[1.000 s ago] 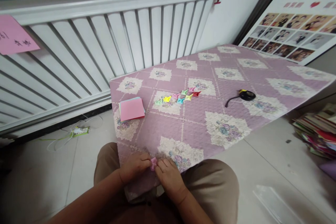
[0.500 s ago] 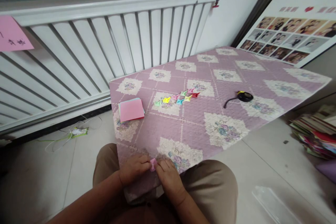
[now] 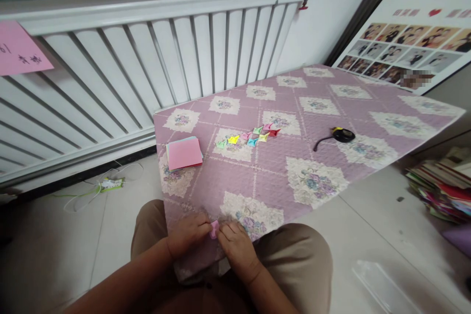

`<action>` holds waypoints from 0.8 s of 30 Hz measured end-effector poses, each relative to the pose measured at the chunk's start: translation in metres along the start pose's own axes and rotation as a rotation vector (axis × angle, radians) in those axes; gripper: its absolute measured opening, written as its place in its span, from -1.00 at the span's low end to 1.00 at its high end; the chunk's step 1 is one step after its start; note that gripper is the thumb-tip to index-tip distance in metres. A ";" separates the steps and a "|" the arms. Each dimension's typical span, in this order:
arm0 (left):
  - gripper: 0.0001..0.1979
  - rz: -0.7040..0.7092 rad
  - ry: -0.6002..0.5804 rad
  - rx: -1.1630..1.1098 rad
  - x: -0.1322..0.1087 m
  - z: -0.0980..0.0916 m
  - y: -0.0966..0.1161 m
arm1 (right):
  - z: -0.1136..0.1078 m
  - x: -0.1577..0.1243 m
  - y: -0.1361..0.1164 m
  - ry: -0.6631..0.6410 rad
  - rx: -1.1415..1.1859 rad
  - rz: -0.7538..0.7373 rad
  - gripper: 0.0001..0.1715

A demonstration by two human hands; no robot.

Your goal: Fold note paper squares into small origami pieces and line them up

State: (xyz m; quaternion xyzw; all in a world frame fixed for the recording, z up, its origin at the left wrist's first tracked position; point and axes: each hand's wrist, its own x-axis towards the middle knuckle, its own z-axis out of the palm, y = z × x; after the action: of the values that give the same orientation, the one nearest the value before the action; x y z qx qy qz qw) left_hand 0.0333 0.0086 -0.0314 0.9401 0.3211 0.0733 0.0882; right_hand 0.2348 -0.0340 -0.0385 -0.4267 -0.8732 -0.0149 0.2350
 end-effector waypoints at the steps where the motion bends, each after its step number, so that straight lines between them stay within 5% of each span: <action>1: -0.82 0.013 -0.001 0.002 0.000 -0.001 0.000 | 0.000 0.000 0.000 -0.002 -0.001 0.000 -0.83; 24: -0.90 0.090 0.032 0.107 -0.006 -0.012 0.007 | -0.010 0.004 0.002 -0.107 -0.084 -0.118 -0.82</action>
State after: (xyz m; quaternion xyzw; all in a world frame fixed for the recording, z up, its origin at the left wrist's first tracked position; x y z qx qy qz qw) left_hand 0.0307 0.0005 -0.0187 0.9556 0.2833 0.0750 0.0293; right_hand 0.2379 -0.0319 -0.0277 -0.3841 -0.9067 -0.0428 0.1688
